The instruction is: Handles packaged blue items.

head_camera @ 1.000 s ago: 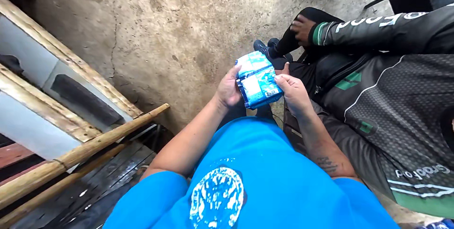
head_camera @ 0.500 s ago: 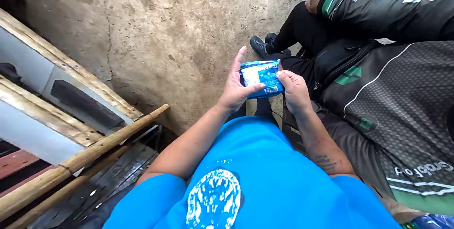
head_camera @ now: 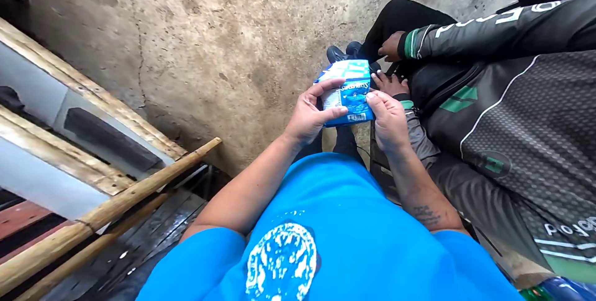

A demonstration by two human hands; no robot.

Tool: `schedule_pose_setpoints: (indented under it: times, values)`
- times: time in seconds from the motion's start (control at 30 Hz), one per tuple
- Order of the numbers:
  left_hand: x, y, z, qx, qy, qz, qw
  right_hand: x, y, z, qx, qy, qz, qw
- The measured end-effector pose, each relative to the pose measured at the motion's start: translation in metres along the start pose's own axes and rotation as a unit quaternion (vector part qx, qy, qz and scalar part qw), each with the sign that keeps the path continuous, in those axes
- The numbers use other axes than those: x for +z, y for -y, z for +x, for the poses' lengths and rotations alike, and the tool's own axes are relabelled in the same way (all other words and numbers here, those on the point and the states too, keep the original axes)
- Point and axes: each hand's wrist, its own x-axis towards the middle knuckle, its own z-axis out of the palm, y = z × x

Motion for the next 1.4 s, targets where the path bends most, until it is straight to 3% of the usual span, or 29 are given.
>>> schedule_pose_setpoints:
  times: [0.47,1.4]
  values:
    - [-0.004,0.000,-0.001,-0.045,0.011,-0.003,0.999,-0.005,0.003,0.000,0.021,0.035,0.000,0.999]
    - [0.000,-0.004,-0.002,-0.068,0.017,-0.027,0.997,0.002,0.008,0.000,0.025,0.009,0.009,1.000]
